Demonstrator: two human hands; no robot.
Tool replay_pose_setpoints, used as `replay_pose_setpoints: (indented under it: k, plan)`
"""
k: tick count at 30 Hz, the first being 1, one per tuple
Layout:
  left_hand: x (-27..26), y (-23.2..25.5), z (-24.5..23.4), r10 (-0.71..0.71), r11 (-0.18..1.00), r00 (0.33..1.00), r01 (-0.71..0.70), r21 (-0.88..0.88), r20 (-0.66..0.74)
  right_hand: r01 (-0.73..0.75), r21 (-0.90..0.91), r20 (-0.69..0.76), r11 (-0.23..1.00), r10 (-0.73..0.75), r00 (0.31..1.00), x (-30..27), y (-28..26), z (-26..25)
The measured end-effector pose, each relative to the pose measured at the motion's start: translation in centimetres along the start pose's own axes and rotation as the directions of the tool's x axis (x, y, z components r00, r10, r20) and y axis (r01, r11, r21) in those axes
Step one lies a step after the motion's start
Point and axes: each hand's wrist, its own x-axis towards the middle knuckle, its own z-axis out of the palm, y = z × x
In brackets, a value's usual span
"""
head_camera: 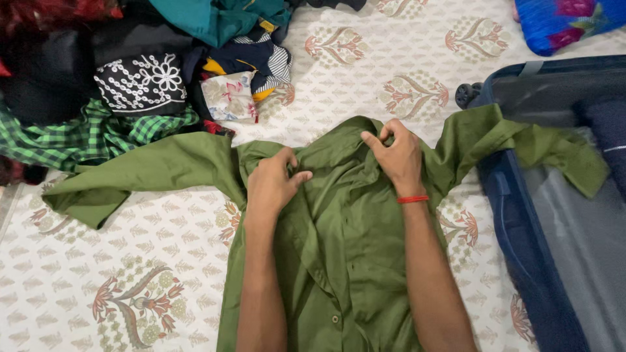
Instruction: The person buttons a green long-sleeved shirt by hand on a bed, folds the sleeves and body of the shirt, and places it into an open suitcase.
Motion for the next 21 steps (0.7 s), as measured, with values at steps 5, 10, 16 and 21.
replay_pose_setpoints:
  k: [5, 10, 16, 21]
  plan:
    - [0.1, -1.4, 1.3, -0.044, 0.998, 0.999, 0.045, 0.033, -0.031, 0.158, 0.028, -0.154, 0.987, -0.151, 0.976, 0.1, 3.1, 1.2]
    - [0.4, -2.5, 0.6, -0.056, 0.998, 0.993, 0.059, 0.022, -0.102, -0.219, 0.502, 0.155, 0.836, 0.162, 0.975, 1.9, 8.1, 1.1]
    - [0.0, -2.6, -0.9, -0.081, 0.994, 0.941, 0.051, -0.1, -0.329, -0.519, 0.81, 0.429, 0.273, 0.329, 0.841, 1.8, 6.8, -3.6]
    - [0.6, -3.3, 0.4, -0.05, 0.977, 0.898, -0.047, -0.206, -0.438, -0.59, 0.788, 0.613, -0.174, 0.131, 0.779, 1.9, 6.6, -3.2]
